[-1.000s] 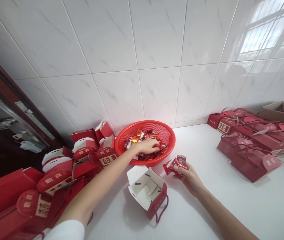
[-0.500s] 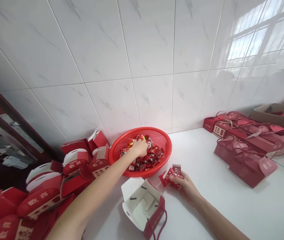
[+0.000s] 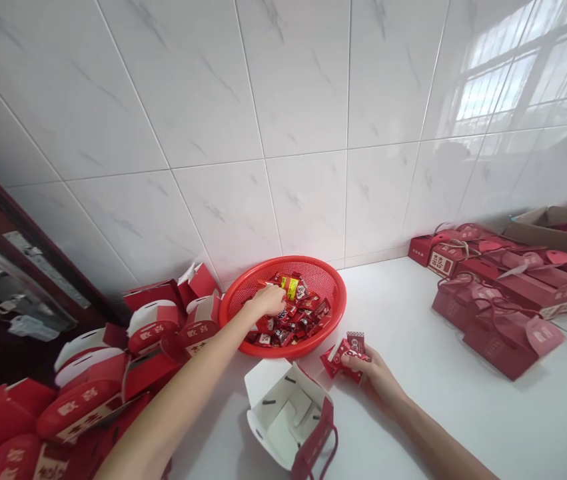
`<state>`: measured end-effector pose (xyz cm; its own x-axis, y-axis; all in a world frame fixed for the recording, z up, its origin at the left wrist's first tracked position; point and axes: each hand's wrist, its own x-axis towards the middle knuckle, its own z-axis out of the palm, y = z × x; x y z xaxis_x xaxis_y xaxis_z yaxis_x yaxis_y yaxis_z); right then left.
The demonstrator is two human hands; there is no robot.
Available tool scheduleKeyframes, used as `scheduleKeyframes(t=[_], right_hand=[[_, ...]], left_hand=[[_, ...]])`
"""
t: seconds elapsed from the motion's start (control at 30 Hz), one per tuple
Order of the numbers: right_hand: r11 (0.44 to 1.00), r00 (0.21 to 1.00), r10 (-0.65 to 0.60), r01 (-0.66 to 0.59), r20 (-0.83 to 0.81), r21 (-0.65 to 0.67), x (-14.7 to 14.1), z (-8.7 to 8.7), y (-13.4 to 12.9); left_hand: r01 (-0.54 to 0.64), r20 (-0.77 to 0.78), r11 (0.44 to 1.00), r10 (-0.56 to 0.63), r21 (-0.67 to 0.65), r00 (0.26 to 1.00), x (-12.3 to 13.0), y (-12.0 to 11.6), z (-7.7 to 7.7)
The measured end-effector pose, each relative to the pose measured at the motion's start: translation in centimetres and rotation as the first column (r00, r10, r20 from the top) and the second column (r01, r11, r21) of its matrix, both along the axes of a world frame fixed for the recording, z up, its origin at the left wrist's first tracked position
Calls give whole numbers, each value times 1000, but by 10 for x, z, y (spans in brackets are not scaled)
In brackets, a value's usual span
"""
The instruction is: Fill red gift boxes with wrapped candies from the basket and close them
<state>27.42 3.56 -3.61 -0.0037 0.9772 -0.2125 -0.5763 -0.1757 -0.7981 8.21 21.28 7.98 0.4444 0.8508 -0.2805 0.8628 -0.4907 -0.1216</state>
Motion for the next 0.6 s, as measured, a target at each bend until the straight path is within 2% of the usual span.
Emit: scheduleKeyframes(t=[0.23, 0.6], right_hand=[[1000, 1000, 15, -15, 0, 12, 2, -4, 2], [998, 999, 16, -14, -36, 56, 2, -6, 6]], left_hand=[[94, 41, 993, -91, -73, 995, 2, 5, -14], [153, 76, 982, -146, -111, 986, 3, 18, -30]])
